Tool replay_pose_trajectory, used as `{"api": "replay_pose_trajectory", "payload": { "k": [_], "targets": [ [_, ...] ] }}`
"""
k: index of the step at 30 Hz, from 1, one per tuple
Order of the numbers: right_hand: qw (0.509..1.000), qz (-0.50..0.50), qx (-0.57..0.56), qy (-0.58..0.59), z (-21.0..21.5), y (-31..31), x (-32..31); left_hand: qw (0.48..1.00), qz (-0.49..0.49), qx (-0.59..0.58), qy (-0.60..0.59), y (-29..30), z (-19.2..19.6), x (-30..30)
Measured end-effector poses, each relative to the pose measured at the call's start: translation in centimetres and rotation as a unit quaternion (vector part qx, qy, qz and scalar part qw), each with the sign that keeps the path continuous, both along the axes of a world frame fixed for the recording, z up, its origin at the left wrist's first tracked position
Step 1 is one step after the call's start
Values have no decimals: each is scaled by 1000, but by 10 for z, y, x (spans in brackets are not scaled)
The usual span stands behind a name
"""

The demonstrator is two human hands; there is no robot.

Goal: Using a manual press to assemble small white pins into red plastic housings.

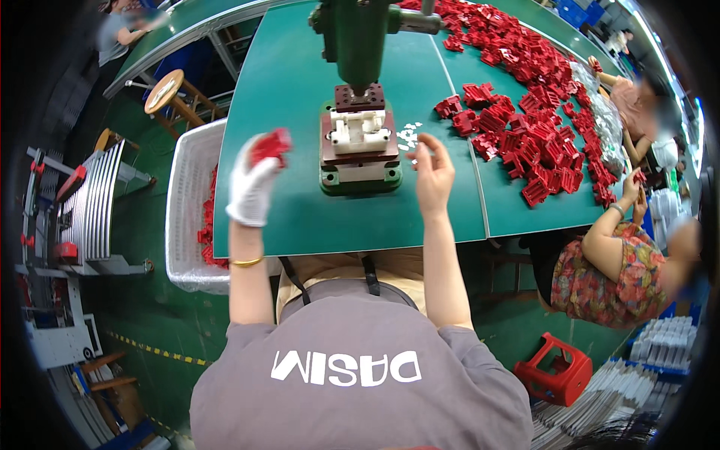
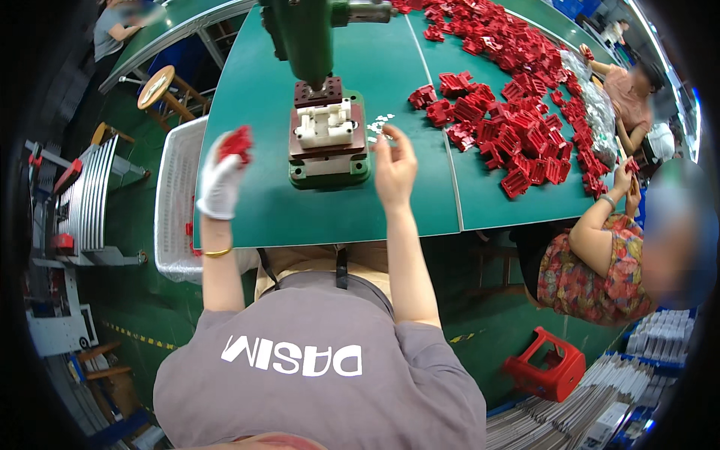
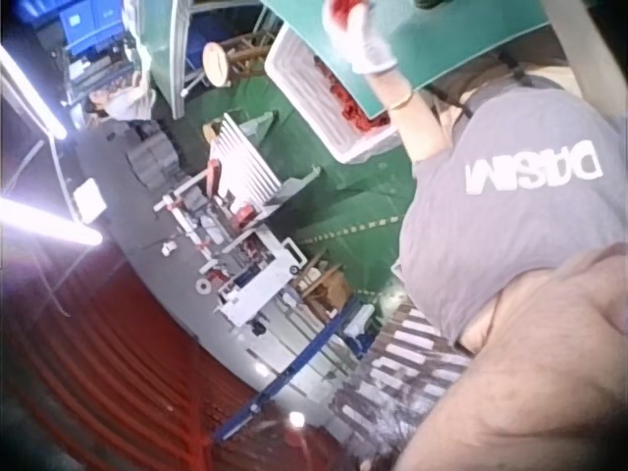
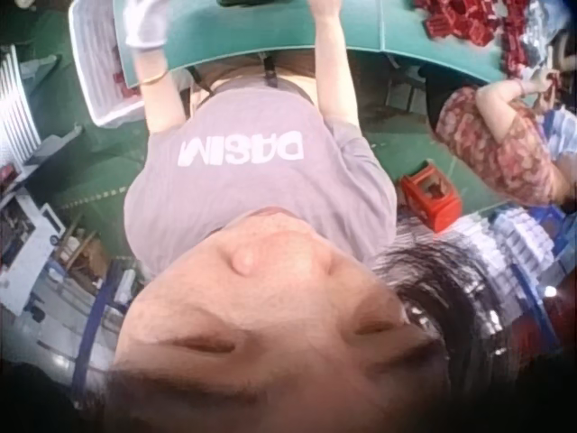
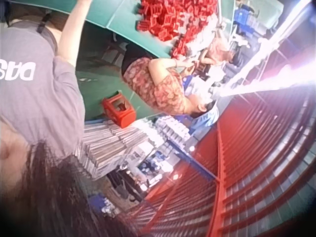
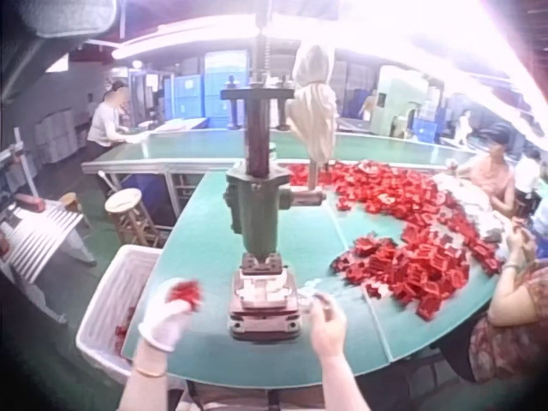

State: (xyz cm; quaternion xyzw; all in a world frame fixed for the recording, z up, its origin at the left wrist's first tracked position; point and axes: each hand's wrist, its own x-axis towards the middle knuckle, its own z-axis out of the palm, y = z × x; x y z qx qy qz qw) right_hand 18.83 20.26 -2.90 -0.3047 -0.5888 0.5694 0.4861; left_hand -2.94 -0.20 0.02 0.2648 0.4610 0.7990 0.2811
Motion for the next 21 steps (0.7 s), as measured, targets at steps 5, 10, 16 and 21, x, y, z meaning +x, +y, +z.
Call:
{"api": "replay_pose_trajectory", "payload": {
  "k": [5, 10, 16, 21],
  "targets": [
    [946, -247, 127, -169, -31, 108, 28, 944, 251, -195, 87, -81, -28, -105],
    [828, -316, 227, -405, -33, 154, 22, 686, 405, -559, 231, -137, -70, -139],
    [784, -277, 188, -523, -16, 155, 14, 820, 297, -411, 265, -115, -69, -95],
    [817, -329, 286, -379, -40, 152, 25, 821, 268, -353, 361, -60, -37, -41]
  ]
}}
